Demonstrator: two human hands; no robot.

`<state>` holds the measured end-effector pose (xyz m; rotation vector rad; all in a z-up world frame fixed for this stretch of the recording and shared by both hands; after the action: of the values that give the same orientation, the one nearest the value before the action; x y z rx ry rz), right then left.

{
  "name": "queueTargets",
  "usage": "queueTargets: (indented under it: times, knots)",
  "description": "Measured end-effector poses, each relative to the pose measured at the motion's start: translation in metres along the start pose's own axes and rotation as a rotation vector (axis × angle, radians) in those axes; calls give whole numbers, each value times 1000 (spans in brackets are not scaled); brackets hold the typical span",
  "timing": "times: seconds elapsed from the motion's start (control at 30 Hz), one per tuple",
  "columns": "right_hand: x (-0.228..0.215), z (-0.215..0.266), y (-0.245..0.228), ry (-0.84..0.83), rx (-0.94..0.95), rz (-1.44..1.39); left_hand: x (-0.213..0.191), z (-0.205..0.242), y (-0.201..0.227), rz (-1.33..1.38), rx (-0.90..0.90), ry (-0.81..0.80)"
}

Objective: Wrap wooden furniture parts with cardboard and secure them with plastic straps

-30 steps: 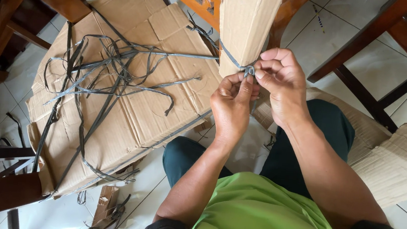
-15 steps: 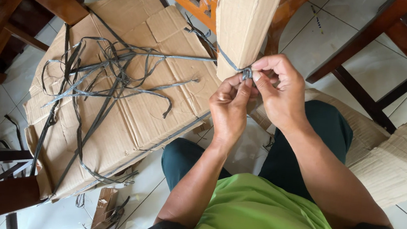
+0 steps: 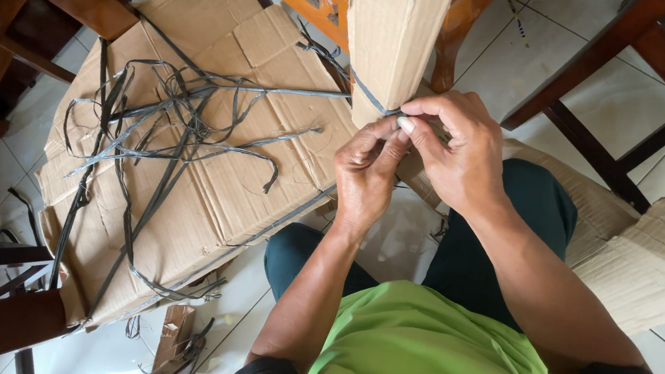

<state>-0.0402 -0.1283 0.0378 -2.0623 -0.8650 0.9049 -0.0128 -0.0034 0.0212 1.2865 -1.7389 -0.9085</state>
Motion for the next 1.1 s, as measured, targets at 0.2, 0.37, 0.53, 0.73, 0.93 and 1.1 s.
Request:
queueTargets:
  times: [0.2,0.37,0.53,0.73,0.93,1.1]
  knots:
    - [10,3,4,91,-215,47,-10,1,-20,-41,24,-10]
    - [6,4,5,53,-231,60,-7,4,-19,-49,33,-4]
    - [3,3,7,15,-228,182,-12,5,-32,-120,69,-20]
    - [11,8,31,15,-5,-31,-5,0,-10,-97,57,6]
    - [15,10,37,-99,248,-475,-9,-1,-11,-87,58,-15]
    - [10,2,15,-54,63,-185,-12,-2,-15,-132,84,-45]
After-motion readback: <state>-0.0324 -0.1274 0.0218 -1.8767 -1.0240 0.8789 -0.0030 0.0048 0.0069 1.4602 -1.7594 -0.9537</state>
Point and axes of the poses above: each hand's wrist, its own z-axis away from the middle knuckle, its own x-axis out of the palm, y = z × x, the point moved 1 cm from there along -z, towards the middle knuckle, and after that the axes turned 7 degrees about x, right-handed, at the moved point
